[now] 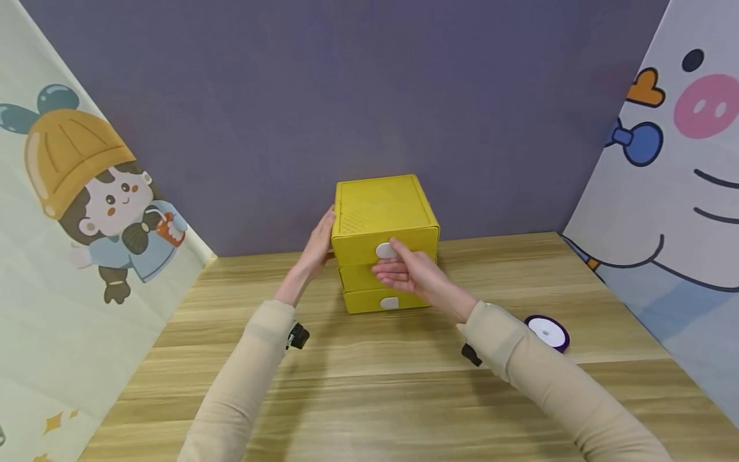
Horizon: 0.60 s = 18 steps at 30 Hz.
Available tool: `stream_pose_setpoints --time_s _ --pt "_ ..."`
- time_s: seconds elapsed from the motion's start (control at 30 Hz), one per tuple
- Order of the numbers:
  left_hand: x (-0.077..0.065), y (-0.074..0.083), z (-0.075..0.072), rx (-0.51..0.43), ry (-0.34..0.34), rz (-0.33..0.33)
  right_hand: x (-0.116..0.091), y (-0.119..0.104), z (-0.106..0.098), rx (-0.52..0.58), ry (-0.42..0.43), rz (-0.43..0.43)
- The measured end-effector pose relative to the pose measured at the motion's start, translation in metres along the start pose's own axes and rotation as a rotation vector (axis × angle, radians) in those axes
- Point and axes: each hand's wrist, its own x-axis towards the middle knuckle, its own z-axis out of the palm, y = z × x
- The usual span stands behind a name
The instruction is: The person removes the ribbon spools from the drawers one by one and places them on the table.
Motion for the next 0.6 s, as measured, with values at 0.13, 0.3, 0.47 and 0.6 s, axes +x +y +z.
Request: stream_pose_setpoints --time_s 0.13,0.3,0.47,0.6 --pt "-0.0006 0.0017 0.0008 -0.008 0.001 0.003 0.0 -0.0011 -0.0003 -0.007 0.005 -0.001" --pt "-0.0004 0.0019 0.0009 -0.013 -0.005 -0.007 0.0006 -0.0006 -0.0009 -0.011 0.012 -0.001" --pt "0.0004 0.0004 0.0011 -0.02 -0.005 -0.023 0.001 0.0026 -0.0027 -0.019 0.017 0.0" --pt "0.0011 -0.0011 0.0011 -0.017 -0.003 -0.02 -0.0006 0.0057 -0.0043 -0.023 0.03 0.003"
